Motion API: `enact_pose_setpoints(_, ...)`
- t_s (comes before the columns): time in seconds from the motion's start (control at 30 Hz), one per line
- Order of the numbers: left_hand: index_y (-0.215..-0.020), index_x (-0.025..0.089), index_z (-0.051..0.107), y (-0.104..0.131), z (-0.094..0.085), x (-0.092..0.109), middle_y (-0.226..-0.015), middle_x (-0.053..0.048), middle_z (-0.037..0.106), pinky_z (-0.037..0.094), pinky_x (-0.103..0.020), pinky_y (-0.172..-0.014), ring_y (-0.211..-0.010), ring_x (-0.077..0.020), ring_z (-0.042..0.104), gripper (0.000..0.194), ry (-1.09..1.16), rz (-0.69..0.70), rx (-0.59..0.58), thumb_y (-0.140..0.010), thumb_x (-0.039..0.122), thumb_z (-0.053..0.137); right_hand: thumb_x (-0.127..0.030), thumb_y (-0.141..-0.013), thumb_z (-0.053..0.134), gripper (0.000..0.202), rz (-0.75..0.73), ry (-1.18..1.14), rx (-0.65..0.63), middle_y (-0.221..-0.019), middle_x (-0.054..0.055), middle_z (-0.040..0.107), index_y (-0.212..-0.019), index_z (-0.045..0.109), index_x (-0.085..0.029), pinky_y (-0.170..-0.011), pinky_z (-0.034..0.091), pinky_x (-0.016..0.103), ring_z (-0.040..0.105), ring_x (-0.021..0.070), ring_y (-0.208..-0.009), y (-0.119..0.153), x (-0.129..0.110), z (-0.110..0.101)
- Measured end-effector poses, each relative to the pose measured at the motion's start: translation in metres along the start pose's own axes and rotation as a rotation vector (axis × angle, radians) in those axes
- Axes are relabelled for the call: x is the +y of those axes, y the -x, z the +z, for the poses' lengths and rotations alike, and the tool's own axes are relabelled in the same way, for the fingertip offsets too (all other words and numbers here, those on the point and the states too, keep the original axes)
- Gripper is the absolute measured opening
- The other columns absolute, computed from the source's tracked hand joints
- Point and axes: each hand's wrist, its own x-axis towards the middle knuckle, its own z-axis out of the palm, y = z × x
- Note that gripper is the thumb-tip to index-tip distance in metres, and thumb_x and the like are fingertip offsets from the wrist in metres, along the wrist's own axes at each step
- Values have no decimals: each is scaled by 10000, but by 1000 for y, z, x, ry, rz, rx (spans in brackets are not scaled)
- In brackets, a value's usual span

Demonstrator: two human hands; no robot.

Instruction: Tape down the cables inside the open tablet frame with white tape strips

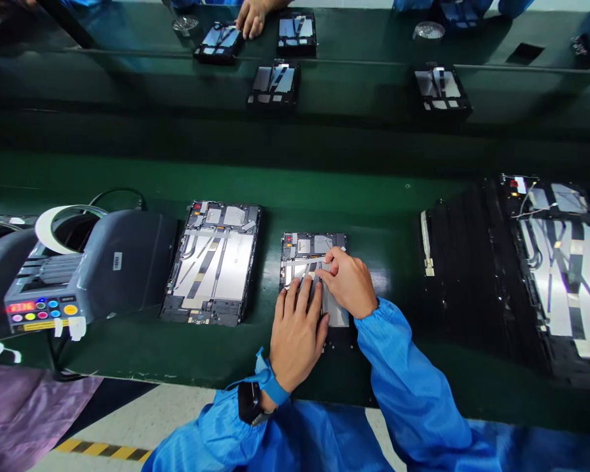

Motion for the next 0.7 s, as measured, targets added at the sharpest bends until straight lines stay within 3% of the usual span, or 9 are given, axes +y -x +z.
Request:
enact_pose_setpoints(0.27, -1586, 186, 479, 2, -3, -3, -1716, -98, 321, 431, -578, -1188, -1534, -334, 375, 554, -38, 1, -5, -1049, 323, 482, -409, -813, 743, 237, 8, -6, 24, -624, -32, 602, -841, 591, -230, -601, 332, 292, 560, 164, -605, -2, 0, 1)
enact_pose_setpoints(0.7, -1589, 157, 466, 2, 0, -1, -1716, -152, 301, 346, -626, -1247, -1582, -333, 310, 583, -37, 10, -18, -1054, 386, 497, -389, -799, 740, 228, 18, 28, 21, -627, -38, 593, -876, 588, -238, -602, 321, 294, 542, 168, -603, -3, -1, 2)
